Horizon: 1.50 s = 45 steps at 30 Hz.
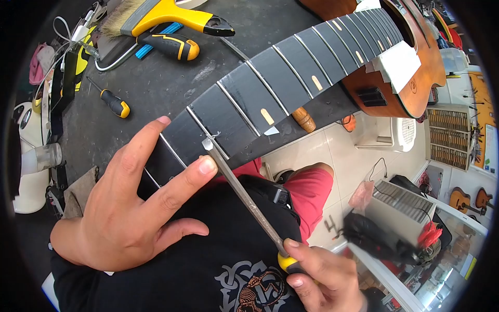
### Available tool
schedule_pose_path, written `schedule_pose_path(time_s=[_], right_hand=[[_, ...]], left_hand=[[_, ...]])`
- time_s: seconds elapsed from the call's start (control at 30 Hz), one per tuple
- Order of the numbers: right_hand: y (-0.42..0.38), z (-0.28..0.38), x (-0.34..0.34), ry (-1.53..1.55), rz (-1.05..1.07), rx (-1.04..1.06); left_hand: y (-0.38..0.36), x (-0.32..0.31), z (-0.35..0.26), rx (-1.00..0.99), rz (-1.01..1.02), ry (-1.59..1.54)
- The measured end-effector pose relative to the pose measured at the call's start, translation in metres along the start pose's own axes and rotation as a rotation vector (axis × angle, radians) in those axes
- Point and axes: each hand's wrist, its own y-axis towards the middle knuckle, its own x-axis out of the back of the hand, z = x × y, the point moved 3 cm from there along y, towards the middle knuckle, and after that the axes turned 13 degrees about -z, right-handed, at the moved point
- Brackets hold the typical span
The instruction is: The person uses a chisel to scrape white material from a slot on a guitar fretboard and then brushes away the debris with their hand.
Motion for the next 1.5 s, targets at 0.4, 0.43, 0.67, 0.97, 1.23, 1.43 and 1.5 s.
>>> schedule_pose_path(time_s=[0.4,0.43,0.67,0.97,1.23,1.43,1.5], right_hand=[[-0.006,-0.012,-0.005,0.006,-0.076,0.016],[-0.009,-0.016,-0.006,0.011,-0.159,0.031],[-0.006,-0.016,-0.004,0.01,-0.15,0.081],[0.002,0.002,0.004,-0.008,0.013,0.008],[0.003,0.002,0.002,-0.016,0.023,-0.004],[0.003,0.0,0.0,-0.024,0.019,0.015],[0.002,0.0,0.0,-0.019,0.012,0.025]], left_hand=[[0.0,0.0,0.001,-0.013,0.001,-0.002],[0.0,0.0,0.001,-0.012,0.001,-0.001],[-0.001,0.0,0.001,-0.004,0.001,-0.006],[0.0,0.0,0.001,0.01,-0.005,-0.008],[0.001,0.0,0.001,0.009,-0.006,-0.03],[0.0,0.0,0.0,0.009,-0.003,0.002],[-0.001,0.0,0.001,0.002,-0.005,0.002]])
